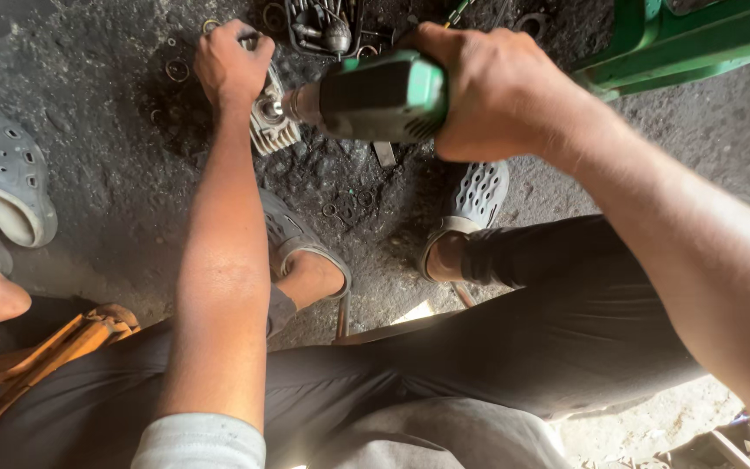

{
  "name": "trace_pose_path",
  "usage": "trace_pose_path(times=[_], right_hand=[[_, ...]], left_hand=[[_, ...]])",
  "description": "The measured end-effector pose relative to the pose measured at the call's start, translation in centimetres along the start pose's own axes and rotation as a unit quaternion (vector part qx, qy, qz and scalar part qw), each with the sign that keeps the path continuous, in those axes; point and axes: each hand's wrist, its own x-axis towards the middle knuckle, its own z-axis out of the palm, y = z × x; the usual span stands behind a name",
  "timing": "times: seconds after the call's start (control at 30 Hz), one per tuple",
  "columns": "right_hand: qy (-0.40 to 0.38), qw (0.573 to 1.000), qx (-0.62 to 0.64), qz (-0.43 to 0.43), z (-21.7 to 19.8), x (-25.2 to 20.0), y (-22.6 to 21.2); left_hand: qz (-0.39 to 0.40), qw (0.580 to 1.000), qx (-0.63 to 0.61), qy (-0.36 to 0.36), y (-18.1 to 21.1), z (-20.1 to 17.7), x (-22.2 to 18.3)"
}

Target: The person uses a power drill to clean or bore out holes in a metal engine component while sitting on the floor, occasionally setting the drill down to pick up small parts from a nearby tray and checking the component's internal channels.

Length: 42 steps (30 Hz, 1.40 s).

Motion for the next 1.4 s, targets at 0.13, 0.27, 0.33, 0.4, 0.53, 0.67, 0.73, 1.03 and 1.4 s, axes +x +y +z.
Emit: trace_pose_path(times=[0.13,0.27,0.33,0.4,0.53,0.67,0.73,1.03,1.4], right_hand=[[0.086,0.996,-0.007,-0.003,0.3,0.8,2.1],[-0.040,0.982,0.081,0.165,0.1,1.3,3.8],[-0.024,0.972,0.155,0.175,0.3,1.3,4.6],[0.008,0.953,0.259,0.159,0.9,1.2,5.4],[-0.009,0.920,0.345,0.187,2.2,1.4,6.4],[0.027,0.959,0.250,0.134,2.7,1.0,6.1],[0.040,0.975,0.191,0.104,2.7,0.5,5.7],[-0.019,0.975,0.134,0.175,1.5,1.0,4.3],[-0.020,0.857,0.486,0.170,5.2,2.8,9.5]], left_hand=[[0.034,0.999,0.001,0.034,0.1,-0.6,-0.4],[0.023,0.999,-0.009,0.022,0.9,-1.2,-0.5],[0.011,1.000,-0.008,0.015,1.1,-1.5,-0.7],[0.019,0.999,-0.007,0.025,1.3,-1.8,-0.9],[0.023,0.999,0.008,0.030,1.8,-1.7,-0.9],[0.012,1.000,0.007,0.022,1.1,-1.5,-0.7],[0.018,1.000,0.004,0.022,0.7,-1.0,-0.5],[-0.007,0.999,-0.034,-0.009,-0.6,0.1,0.2],[0.014,0.999,0.026,0.029,0.5,-0.5,-0.8]])
